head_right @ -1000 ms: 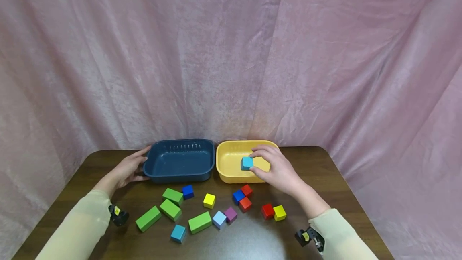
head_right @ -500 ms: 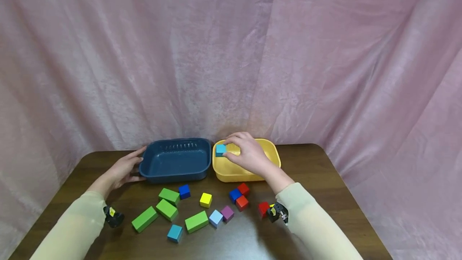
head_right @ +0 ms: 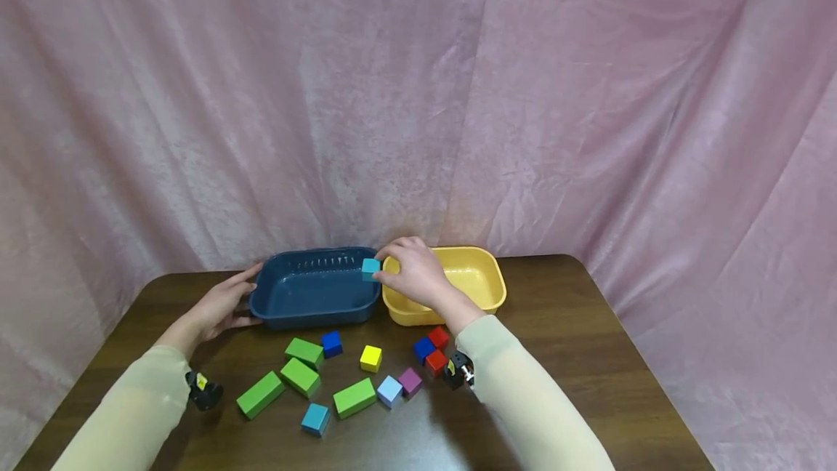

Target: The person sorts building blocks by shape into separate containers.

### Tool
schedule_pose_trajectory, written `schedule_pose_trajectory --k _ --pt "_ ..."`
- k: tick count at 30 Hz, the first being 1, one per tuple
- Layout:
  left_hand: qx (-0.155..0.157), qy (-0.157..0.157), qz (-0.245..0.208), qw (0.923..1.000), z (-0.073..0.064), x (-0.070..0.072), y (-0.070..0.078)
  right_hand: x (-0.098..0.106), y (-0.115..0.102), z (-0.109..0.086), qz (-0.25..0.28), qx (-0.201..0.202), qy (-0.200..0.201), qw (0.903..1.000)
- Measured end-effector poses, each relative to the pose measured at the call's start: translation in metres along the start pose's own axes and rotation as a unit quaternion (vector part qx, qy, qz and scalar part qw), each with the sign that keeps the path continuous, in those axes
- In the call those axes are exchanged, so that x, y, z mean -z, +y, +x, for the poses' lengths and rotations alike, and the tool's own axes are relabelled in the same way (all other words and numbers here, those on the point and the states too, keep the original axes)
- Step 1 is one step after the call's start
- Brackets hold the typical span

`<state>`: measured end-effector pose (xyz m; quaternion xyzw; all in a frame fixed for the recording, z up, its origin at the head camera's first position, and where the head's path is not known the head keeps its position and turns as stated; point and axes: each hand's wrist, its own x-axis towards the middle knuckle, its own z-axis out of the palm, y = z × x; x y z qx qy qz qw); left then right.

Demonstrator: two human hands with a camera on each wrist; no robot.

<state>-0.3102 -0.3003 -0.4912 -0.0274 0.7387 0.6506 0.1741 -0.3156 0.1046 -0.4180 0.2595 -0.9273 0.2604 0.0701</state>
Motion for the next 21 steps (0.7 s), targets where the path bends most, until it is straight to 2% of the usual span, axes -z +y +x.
schedule_pose_trajectory --k 6,12,16,21 --pt "0.002 -0.004 0.001 1.0000 0.001 -0.003 0.001 -0.017 -0.004 0.010 -0.028 -0.016 -0.003 0.9995" --pt "0.006 0.000 -0.001 1.0000 0.003 -0.008 0.002 -0.030 -0.006 0.012 -0.059 -0.033 -0.028 0.9973" --pt "0.004 -0.004 0.002 1.0000 0.005 -0.011 0.003 -0.026 -0.007 0.007 -0.050 -0.029 -0.019 0.9981" --pt "0.001 -0.008 0.001 1.0000 0.008 -0.013 0.003 -0.008 -0.004 -0.009 -0.025 -0.006 0.015 0.9996"
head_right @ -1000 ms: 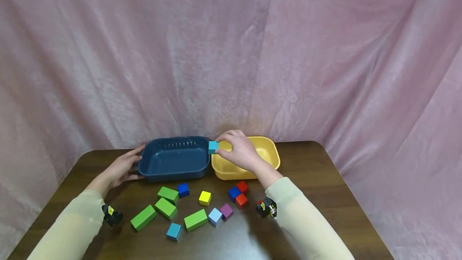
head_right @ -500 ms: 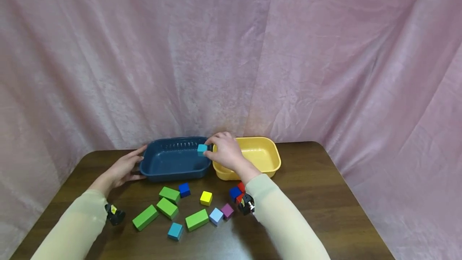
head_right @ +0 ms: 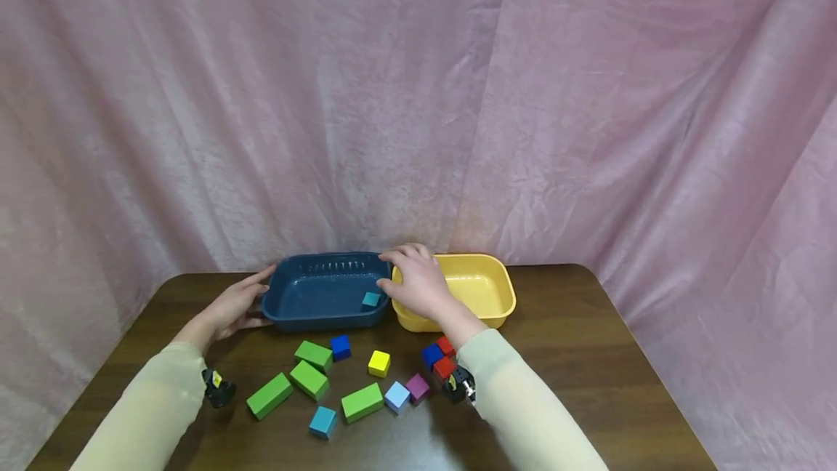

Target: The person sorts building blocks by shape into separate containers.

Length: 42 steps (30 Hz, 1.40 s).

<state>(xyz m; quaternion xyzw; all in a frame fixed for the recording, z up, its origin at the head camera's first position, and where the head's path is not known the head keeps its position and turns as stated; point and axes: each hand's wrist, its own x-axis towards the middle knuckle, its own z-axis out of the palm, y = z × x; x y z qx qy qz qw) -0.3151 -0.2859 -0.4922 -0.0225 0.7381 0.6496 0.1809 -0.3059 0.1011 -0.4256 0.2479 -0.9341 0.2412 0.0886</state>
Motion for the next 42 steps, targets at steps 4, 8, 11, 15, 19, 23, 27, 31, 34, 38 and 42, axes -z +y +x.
schedule_pose_trajectory --k 4,8,11,15,19,23,27,31,34,38,42 --pt "0.004 0.002 -0.001 1.0000 0.001 -0.001 -0.002 0.018 0.008 -0.019 0.021 0.021 0.027 0.9992" --pt "0.004 0.003 -0.001 1.0000 0.002 -0.001 -0.003 0.036 0.019 -0.044 0.041 0.043 0.056 0.9967" --pt "0.003 0.001 -0.001 1.0000 0.002 -0.001 -0.003 0.047 0.028 -0.062 0.048 0.056 0.079 0.9942" --pt "0.005 0.000 -0.006 1.0000 0.001 -0.001 -0.002 0.058 0.040 -0.087 0.042 0.060 0.100 0.9923" --pt "0.007 -0.001 -0.006 1.0000 -0.001 -0.002 -0.002 0.065 0.053 -0.112 0.036 0.048 0.109 0.9923" --pt "0.007 -0.001 -0.005 1.0000 -0.001 -0.003 -0.001 0.069 0.066 -0.132 0.031 0.033 0.114 0.9924" --pt "0.005 0.001 -0.002 1.0000 0.000 -0.001 0.000 0.070 0.077 -0.147 0.026 0.015 0.119 0.9924" --pt "0.010 0.000 -0.001 1.0000 0.001 -0.001 -0.001 0.071 0.086 -0.159 0.026 -0.004 0.123 0.9921" --pt "0.012 0.001 -0.002 0.9999 0.002 0.000 -0.001 0.071 0.092 -0.167 0.027 -0.014 0.127 0.9915" --pt "0.012 0.001 -0.002 0.9999 0.003 0.000 0.000 0.071 0.098 -0.177 0.025 -0.023 0.136 0.9901" --pt "0.012 -0.001 -0.003 0.9999 0.003 0.000 0.001 0.074 0.100 -0.188 0.030 -0.033 0.141 0.9891"
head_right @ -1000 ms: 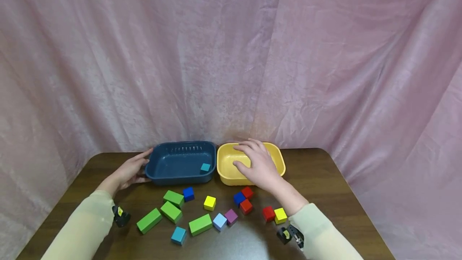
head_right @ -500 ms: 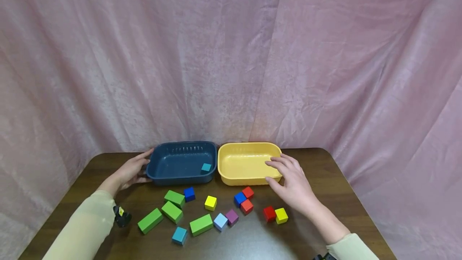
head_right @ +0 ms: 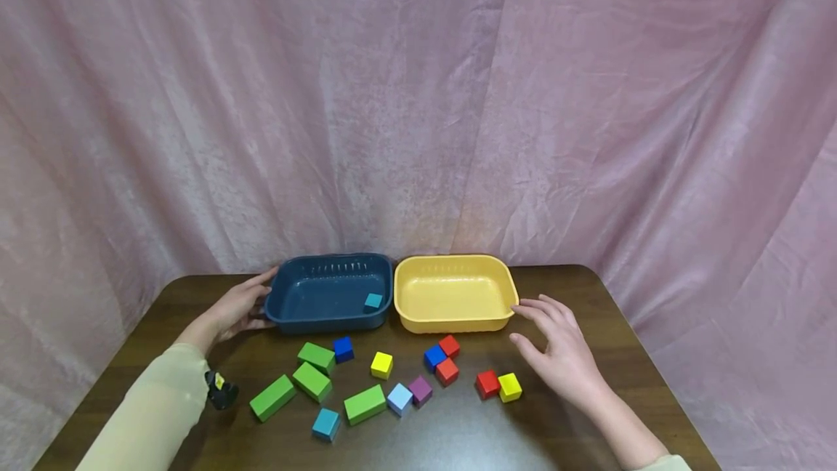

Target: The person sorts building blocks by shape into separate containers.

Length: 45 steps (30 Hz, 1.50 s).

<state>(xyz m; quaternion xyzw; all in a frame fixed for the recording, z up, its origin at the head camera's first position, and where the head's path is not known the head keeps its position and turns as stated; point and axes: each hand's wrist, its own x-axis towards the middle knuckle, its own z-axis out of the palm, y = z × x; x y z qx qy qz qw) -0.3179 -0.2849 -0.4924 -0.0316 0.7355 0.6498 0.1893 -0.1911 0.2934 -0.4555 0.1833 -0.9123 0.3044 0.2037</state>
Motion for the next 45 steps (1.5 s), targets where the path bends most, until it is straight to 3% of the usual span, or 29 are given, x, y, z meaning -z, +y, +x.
schedule_pose_trajectory --k 8,12,19,30,45 --pt "-0.011 -0.011 -0.003 0.9999 -0.001 0.003 0.003 0.009 0.008 -0.019 -0.009 -0.012 0.009 0.9998" --pt "-0.011 -0.009 0.000 0.9999 -0.002 0.004 0.005 0.008 0.014 -0.025 -0.014 -0.019 -0.004 0.9997" --pt "0.000 -0.006 -0.006 1.0000 -0.002 0.006 0.005 0.001 0.022 -0.033 -0.025 -0.011 -0.047 0.9985" --pt "-0.001 -0.015 -0.008 0.9999 0.000 0.004 0.002 -0.013 0.026 -0.051 -0.061 0.012 -0.062 0.9961" --pt "0.002 -0.010 -0.003 0.9999 0.002 0.003 0.000 -0.018 0.025 -0.053 -0.056 0.010 -0.079 0.9952"
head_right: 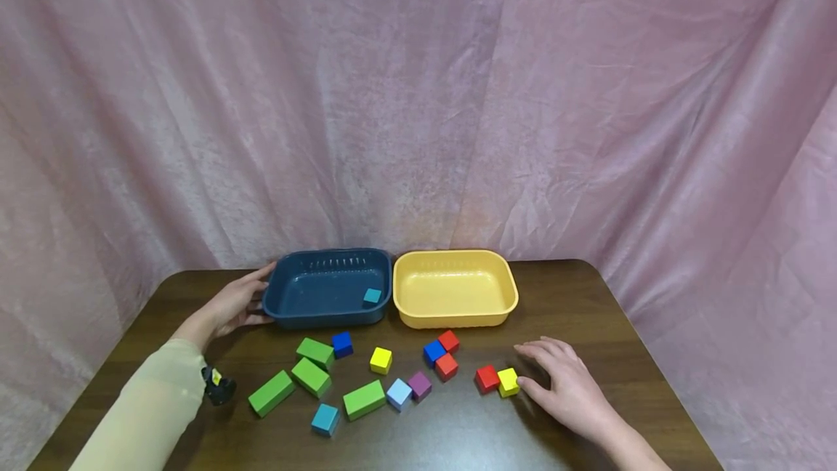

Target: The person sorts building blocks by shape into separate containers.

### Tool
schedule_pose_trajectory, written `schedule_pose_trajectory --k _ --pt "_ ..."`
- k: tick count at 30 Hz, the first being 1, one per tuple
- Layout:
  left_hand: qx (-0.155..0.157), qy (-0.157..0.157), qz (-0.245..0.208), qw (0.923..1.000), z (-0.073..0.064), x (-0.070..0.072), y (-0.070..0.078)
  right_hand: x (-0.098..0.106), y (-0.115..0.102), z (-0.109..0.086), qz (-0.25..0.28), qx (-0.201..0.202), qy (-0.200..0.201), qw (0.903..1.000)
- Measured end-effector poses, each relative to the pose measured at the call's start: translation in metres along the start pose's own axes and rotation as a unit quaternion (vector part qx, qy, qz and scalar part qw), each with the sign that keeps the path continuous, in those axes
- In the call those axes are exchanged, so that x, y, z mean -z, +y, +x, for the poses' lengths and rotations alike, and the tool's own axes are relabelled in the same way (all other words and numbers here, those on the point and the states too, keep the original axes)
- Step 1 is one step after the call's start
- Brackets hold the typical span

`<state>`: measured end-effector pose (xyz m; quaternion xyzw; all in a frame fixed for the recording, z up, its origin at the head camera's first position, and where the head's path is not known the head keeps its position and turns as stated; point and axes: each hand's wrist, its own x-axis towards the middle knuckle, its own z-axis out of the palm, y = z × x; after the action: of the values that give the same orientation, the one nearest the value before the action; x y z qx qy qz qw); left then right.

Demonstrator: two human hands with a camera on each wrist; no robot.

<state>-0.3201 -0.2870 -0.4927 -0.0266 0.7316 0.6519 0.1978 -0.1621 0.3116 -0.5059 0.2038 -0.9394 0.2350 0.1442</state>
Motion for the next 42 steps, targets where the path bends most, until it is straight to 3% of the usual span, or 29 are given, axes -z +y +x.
schedule_pose_trajectory --k 8,42 --pt "-0.001 -0.003 -0.002 1.0000 0.0001 -0.0007 -0.0014 -0.0041 0.0000 -0.0002 0.012 0.008 -0.030 0.9994" --pt "-0.004 -0.007 -0.002 1.0000 -0.0015 -0.0003 0.0015 -0.0101 0.0013 -0.0003 0.013 0.025 -0.030 0.9991"
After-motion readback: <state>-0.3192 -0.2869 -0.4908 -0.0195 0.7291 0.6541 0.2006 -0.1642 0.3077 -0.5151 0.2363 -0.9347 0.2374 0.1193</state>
